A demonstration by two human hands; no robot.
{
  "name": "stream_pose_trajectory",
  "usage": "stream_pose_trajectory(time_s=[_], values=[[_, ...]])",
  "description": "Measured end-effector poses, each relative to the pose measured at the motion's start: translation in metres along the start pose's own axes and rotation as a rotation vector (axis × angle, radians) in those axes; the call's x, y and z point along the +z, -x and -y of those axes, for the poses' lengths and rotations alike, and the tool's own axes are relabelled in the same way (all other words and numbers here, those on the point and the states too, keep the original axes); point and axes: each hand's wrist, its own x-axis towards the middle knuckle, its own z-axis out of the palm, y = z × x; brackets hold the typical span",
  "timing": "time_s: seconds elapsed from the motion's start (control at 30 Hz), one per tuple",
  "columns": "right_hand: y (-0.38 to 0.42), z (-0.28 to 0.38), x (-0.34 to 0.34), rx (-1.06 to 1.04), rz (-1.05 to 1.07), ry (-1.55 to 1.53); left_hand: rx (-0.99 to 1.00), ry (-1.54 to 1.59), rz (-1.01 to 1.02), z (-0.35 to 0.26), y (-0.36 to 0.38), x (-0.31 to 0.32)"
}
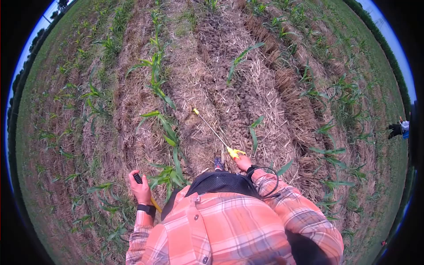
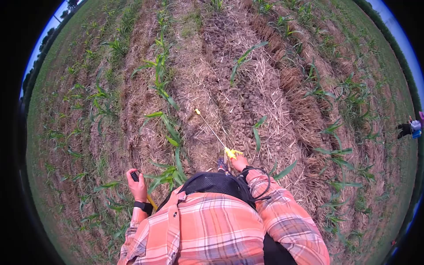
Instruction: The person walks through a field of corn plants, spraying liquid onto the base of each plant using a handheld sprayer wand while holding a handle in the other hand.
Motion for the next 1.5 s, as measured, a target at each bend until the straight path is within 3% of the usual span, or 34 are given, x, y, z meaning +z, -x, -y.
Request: stream_pose_trajectory(time_s=[0.1,0.13,0.23,0.27,0.37,0.43,0.47,0.53,0.6,0.83,0.93,1.03,1.1,1.23,1.37,1.4,1.5], values=[[-0.031,-0.03,-0.023,0.037,-0.138,-0.057,-0.018,0.036,0.033,-0.033,-0.019,0.017],[-0.033,-0.032,-0.037,0.111,-0.137,-0.114,0.113,0.017,-0.017,-0.036,-0.026,0.025],[-0.049,-0.045,-0.064,0.23,-0.287,-0.147,0.01,0.033,0.041,-0.034,-0.037,0.038],[-0.04,-0.04,-0.078,0.31,-0.282,-0.458,0.006,0.032,0.046,-0.035,-0.041,0.039],[-0.059,-0.06,-0.096,0.31,-0.34,-0.633,0.003,-0.023,0.023,-0.031,-0.059,0.05],[-0.052,-0.033,-0.114,0.379,-0.485,-0.628,0.117,-0.018,0.007,-0.031,-0.075,0.058],[-0.062,-0.043,-0.116,0.365,-0.514,-0.476,0.113,-0.015,0.009,-0.031,-0.08,0.058],[-0.069,-0.047,-0.115,0.426,-0.506,-0.487,-0.09,-0.055,0.106,-0.049,-0.096,0.058],[-0.087,-0.016,-0.119,0.464,-0.507,-0.491,-0.056,-0.002,0.094,-0.043,-0.134,0.069],[-0.117,0.091,-0.091,0.397,-0.339,-0.395,0.001,0.124,0.061,-0.038,-0.194,0.066],[-0.129,0.129,-0.077,0.262,-0.201,-0.302,-0.038,0.135,0.079,-0.025,-0.213,0.067],[-0.136,0.164,-0.068,-0.054,-0.168,0.088,-0.055,0.104,0.092,-0.032,-0.226,0.068],[-0.127,0.197,-0.07,0.054,0.014,-0.055,-0.041,0.111,0.088,-0.037,-0.235,0.069],[-0.123,0.244,-0.079,-0.013,0.166,0.024,-0.037,0.112,0.057,-0.039,-0.251,0.073],[-0.151,0.252,-0.083,-0.179,0.192,0.101,-0.064,0.178,0.025,-0.061,-0.269,0.079],[-0.162,0.252,-0.083,-0.183,0.19,0.096,-0.15,0.219,0.051,-0.067,-0.274,0.079],[-0.197,0.257,-0.09,-0.177,0.164,0.095,-0.039,0.094,0.006,-0.065,-0.296,0.09]])
